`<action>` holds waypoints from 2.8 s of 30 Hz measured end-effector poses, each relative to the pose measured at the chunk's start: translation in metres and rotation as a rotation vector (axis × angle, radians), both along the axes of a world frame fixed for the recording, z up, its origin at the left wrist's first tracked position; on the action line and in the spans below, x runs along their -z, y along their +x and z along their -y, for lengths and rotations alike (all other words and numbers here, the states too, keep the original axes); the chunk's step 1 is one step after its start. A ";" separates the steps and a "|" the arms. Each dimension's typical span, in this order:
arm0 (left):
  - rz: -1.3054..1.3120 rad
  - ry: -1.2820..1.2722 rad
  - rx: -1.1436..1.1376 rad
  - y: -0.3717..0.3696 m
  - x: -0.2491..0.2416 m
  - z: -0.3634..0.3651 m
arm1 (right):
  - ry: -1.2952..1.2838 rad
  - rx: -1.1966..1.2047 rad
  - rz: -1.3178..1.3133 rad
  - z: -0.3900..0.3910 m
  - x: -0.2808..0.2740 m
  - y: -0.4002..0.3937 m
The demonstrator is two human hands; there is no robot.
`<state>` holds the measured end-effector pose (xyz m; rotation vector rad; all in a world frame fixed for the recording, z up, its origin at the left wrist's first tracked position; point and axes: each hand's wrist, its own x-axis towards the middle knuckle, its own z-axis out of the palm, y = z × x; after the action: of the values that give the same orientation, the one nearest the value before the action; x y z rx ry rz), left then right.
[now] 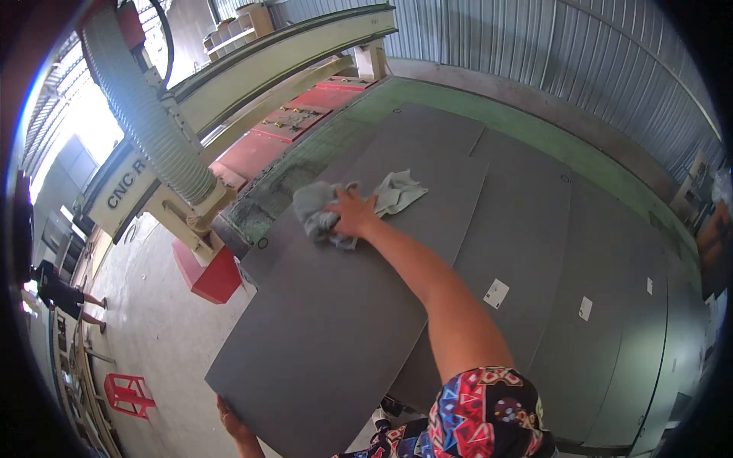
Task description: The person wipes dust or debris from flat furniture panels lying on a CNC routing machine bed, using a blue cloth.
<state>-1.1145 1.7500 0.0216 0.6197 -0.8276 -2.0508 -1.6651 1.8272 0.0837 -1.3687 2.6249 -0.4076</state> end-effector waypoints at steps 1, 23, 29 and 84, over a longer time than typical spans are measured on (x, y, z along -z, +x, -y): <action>0.075 -0.038 -0.046 0.011 0.012 0.003 | 0.003 0.068 0.001 0.005 -0.002 -0.017; 0.409 -0.150 -0.119 -0.001 -0.009 -0.001 | 0.071 0.888 -0.017 -0.168 0.005 -0.142; 0.036 -0.121 -0.031 0.000 0.010 0.004 | -0.024 0.667 -0.076 -0.182 0.009 -0.059; 0.194 0.162 -0.121 -0.013 0.012 0.007 | 0.069 0.418 -0.022 -0.020 0.004 -0.043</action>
<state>-1.1279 1.7432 0.0100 0.9478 -0.7183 -1.9811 -1.7081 1.8470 0.0798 -0.8009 2.9081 -0.3463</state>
